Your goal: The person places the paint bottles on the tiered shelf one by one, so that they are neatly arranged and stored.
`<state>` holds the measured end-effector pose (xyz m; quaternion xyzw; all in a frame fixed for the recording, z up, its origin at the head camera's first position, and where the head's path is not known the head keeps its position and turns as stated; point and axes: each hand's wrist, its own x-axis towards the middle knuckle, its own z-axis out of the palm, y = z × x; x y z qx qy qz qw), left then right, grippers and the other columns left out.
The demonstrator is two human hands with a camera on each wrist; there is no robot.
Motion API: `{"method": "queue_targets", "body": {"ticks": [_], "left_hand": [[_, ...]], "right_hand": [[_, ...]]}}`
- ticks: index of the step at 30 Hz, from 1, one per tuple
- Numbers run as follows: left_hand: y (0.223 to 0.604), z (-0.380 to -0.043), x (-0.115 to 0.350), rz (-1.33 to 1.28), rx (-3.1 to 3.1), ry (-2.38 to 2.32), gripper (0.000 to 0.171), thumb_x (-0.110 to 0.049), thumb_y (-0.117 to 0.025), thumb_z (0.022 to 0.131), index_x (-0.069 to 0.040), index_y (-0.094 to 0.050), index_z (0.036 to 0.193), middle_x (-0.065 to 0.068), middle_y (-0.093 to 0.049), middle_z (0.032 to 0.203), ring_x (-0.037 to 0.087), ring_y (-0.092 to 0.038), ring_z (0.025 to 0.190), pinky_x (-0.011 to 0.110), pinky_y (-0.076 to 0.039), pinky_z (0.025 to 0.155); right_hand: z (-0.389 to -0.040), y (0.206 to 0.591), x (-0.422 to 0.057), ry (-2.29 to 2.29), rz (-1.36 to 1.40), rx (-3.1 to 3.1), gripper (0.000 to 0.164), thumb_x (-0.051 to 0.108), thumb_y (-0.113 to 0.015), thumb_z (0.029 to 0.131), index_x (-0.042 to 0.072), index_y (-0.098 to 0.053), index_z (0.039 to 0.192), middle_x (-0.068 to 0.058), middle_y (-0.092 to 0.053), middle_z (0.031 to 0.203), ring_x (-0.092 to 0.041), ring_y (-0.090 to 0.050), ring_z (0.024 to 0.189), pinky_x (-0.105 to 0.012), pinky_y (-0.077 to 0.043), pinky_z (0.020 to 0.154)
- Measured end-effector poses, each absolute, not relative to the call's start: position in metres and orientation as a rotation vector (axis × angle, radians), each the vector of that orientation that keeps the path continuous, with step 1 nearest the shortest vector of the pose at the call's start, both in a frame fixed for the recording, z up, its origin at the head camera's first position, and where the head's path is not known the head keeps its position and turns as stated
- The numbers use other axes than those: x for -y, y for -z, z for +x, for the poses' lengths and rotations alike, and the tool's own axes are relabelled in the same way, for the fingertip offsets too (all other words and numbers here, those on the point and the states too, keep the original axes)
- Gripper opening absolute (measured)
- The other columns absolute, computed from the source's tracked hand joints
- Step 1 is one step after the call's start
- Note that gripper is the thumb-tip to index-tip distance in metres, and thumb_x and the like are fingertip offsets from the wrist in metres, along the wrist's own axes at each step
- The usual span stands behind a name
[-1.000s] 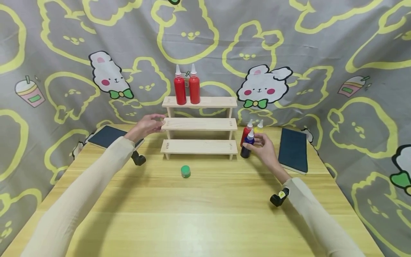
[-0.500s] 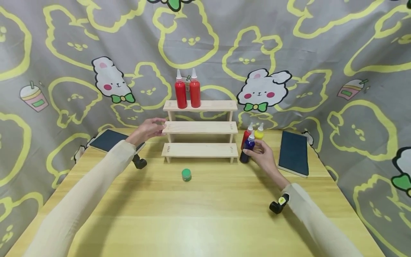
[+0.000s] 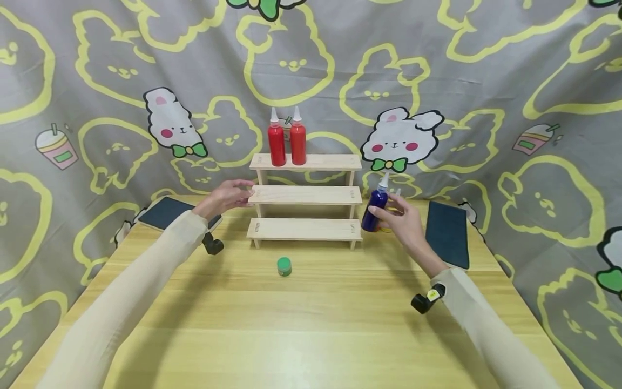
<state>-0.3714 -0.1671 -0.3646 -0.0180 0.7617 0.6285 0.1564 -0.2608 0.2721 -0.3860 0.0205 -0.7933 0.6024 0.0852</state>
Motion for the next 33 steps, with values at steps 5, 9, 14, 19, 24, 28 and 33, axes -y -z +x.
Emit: {"method": "queue_targets", "body": {"ticks": [5,9,14,19,24,28,33], "left_hand": [[0.358,-0.372,0.163,-0.052,-2.220,-1.769,0.046,0.000,-0.056,0.106,0.004,-0.045,0.150,0.007,-0.051,0.095,0.014,-0.055,0.077,0.038,-0.061,0.101],[0.355,-0.375,0.161,-0.061,-2.243,-1.760,0.046,-0.001,-0.057,0.106,0.003,-0.046,0.151,0.007,-0.052,0.098,0.014,-0.057,0.077,0.033,-0.063,0.095],[0.356,-0.375,0.161,-0.107,-2.218,-1.766,0.047,-0.001,-0.057,0.106,0.001,-0.046,0.152,0.008,-0.054,0.098,0.015,-0.057,0.078,0.037,-0.060,0.102],[0.358,-0.373,0.162,-0.104,-2.211,-1.764,0.046,-0.001,-0.057,0.106,0.001,-0.047,0.151,0.006,-0.055,0.094,0.015,-0.057,0.077,0.042,-0.057,0.109],[0.360,-0.371,0.164,-0.066,-2.200,-1.768,0.046,-0.002,-0.057,0.106,0.002,-0.047,0.150,0.006,-0.054,0.089,0.016,-0.055,0.076,0.034,-0.063,0.093],[0.360,-0.371,0.165,-0.059,-2.189,-1.769,0.047,-0.003,-0.057,0.106,0.003,-0.045,0.152,0.007,-0.058,0.095,0.017,-0.060,0.080,0.031,-0.064,0.088],[0.358,-0.372,0.168,-0.080,-2.193,-1.747,0.048,-0.003,-0.058,0.106,0.001,-0.046,0.152,0.010,-0.060,0.106,0.019,-0.064,0.086,0.030,-0.063,0.087]], "right_hand": [[-0.279,0.366,-0.259,-1.511,0.169,2.343,0.061,0.030,-0.081,0.094,0.009,-0.060,0.147,-0.009,-0.067,0.121,-0.008,-0.064,0.100,-0.012,-0.056,0.083],[-0.294,0.348,-0.247,-1.541,0.200,2.292,0.061,0.031,-0.081,0.094,0.011,-0.059,0.148,-0.013,-0.068,0.122,-0.010,-0.065,0.098,-0.017,-0.061,0.076],[-0.312,0.333,-0.234,-1.649,0.210,2.243,0.066,0.030,-0.082,0.093,0.012,-0.056,0.152,-0.007,-0.067,0.116,-0.011,-0.067,0.095,-0.018,-0.063,0.071],[-0.332,0.326,-0.222,-1.810,0.208,2.156,0.071,0.022,-0.083,0.092,0.008,-0.052,0.154,-0.001,-0.064,0.110,-0.011,-0.064,0.093,-0.021,-0.065,0.075],[-0.353,0.319,-0.216,-1.923,0.176,2.072,0.069,0.017,-0.082,0.092,0.006,-0.052,0.154,-0.004,-0.060,0.112,-0.012,-0.065,0.095,-0.025,-0.066,0.078],[-0.366,0.314,-0.212,-2.003,0.148,2.001,0.063,0.017,-0.083,0.092,0.007,-0.058,0.149,-0.005,-0.060,0.111,-0.013,-0.066,0.095,-0.029,-0.067,0.076],[-0.374,0.309,-0.202,-1.855,0.249,2.027,0.055,0.016,-0.083,0.091,0.005,-0.064,0.141,-0.005,-0.063,0.106,-0.014,-0.063,0.091,-0.022,-0.066,0.073]]}}
